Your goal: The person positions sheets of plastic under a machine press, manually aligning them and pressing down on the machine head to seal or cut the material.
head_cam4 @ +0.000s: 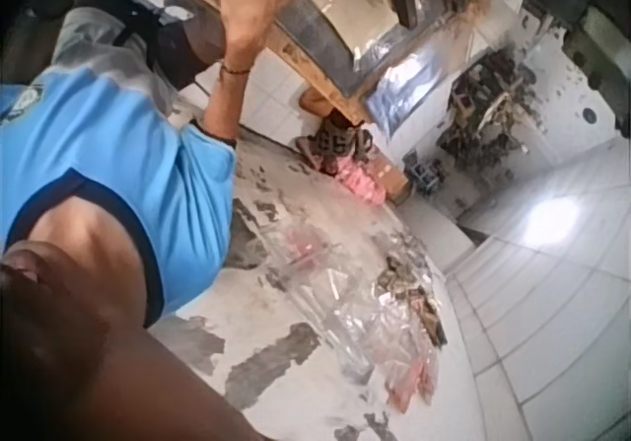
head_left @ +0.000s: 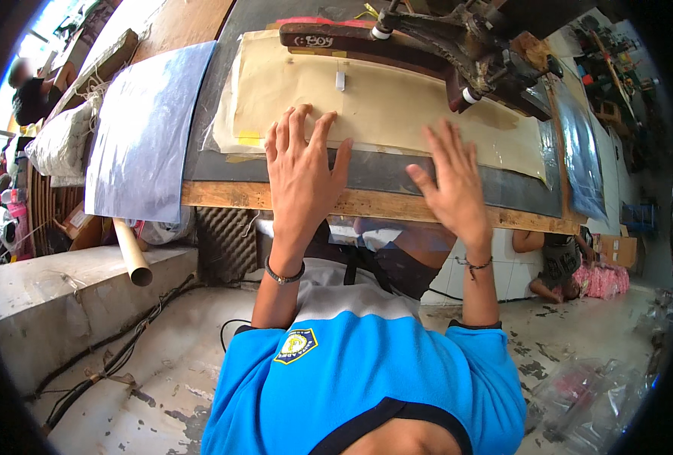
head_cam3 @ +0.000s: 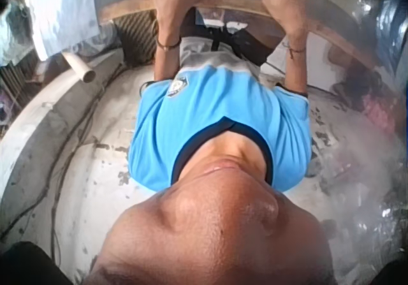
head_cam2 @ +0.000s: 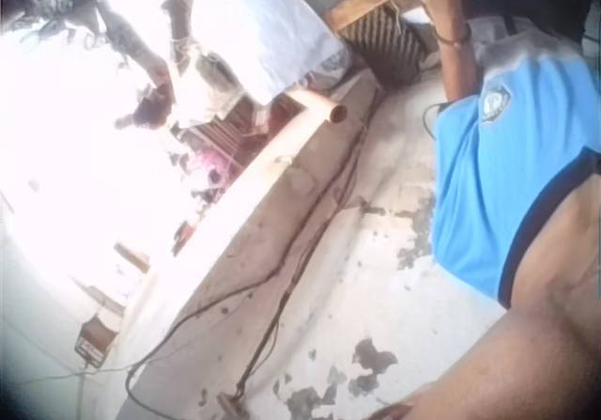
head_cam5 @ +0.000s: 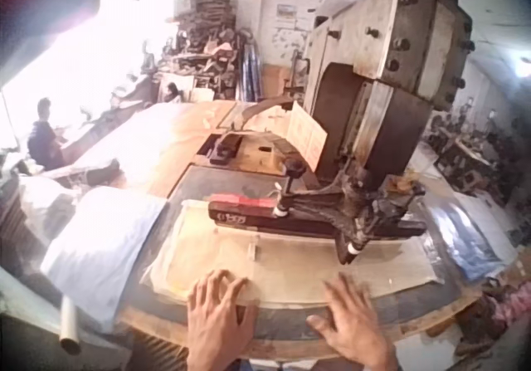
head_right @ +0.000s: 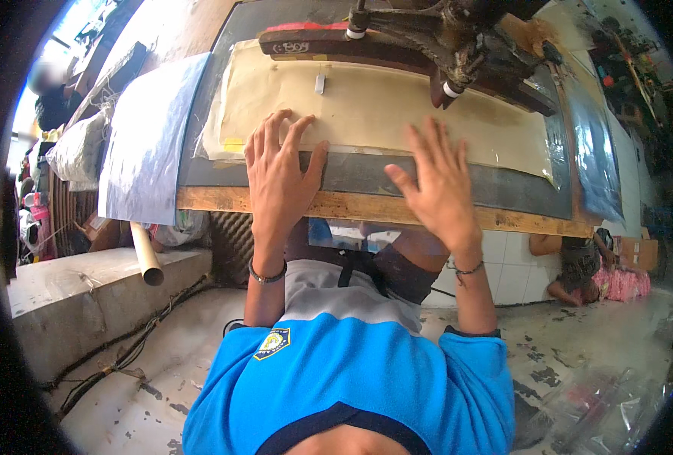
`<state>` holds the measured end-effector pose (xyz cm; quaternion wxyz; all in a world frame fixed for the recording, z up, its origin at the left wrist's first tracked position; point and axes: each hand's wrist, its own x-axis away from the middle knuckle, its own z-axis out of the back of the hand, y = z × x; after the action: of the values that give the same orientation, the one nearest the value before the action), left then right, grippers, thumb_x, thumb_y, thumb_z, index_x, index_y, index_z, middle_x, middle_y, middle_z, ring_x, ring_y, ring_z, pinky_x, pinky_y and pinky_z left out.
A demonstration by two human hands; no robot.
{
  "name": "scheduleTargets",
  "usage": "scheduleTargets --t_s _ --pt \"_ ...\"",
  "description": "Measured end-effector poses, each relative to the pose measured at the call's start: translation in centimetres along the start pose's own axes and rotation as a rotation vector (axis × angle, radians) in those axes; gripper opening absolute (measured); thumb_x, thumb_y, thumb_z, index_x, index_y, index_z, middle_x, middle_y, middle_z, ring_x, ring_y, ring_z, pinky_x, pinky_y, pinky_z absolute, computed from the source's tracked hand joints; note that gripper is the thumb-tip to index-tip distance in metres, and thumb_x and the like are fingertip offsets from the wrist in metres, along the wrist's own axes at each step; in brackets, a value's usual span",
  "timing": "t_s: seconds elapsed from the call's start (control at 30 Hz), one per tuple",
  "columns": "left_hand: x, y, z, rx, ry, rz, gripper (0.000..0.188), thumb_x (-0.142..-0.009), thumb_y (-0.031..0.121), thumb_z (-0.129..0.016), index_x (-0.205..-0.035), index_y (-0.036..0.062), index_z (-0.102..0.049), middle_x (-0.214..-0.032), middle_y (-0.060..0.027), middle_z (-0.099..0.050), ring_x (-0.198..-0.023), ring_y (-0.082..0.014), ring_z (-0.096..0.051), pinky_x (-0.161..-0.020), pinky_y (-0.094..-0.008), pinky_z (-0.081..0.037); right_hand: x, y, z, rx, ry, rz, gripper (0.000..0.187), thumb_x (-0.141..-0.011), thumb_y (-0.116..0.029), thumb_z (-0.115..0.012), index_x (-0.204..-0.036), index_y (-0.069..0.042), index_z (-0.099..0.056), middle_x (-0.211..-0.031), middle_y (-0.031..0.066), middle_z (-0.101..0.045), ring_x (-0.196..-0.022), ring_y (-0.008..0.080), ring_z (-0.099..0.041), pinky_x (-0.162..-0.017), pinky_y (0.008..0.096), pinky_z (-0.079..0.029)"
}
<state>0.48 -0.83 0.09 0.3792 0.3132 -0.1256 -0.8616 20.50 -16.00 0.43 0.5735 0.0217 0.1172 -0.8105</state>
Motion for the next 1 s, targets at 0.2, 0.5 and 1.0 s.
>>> scheduleTargets --t_s 0.2,0.5,1.0 --pt "0.0 -0.4 0.0 -0.007 0.005 -0.020 0.045 -0.094 0.032 -0.074 -0.133 0.0111 -0.069 -0.142 -0.0157 -0.057 -0.137 -0.0367 -0.050 -0.118 -0.0492 -0.034 -0.3 2.0 0.1 -0.027 0.027 0.118 0.069 -0.104 -0.062 -0.051 -0.159 -0.020 -0.048 -0.168 0.0185 -0.037 -0.155 0.0409 -0.034 -0.127 0.0602 -0.022" --pt "0.5 -0.4 -0.1 0.126 -0.105 -0.365 0.047 -0.092 0.035 -0.076 -0.133 0.0111 -0.071 -0.147 -0.0127 -0.060 -0.139 -0.0302 -0.052 -0.125 -0.0508 -0.029 4.9 1.4 4.3 -0.143 -0.271 0.331 0.061 -0.101 -0.054 -0.062 -0.151 -0.018 -0.057 -0.165 0.0156 -0.043 -0.153 0.0371 -0.037 -0.125 0.0585 -0.026" --pt "-4.9 2.5 -3.4 0.075 -0.427 -0.828 0.066 -0.097 0.022 -0.061 -0.153 -0.0079 -0.044 -0.164 -0.0187 -0.041 -0.155 -0.0321 -0.035 -0.129 -0.0507 -0.026 0.0 6.1 3.0 -0.296 -0.212 0.556 0.088 -0.087 -0.054 -0.078 -0.155 -0.005 -0.049 -0.164 0.0164 -0.045 -0.155 0.0375 -0.036 -0.130 0.0522 -0.025"
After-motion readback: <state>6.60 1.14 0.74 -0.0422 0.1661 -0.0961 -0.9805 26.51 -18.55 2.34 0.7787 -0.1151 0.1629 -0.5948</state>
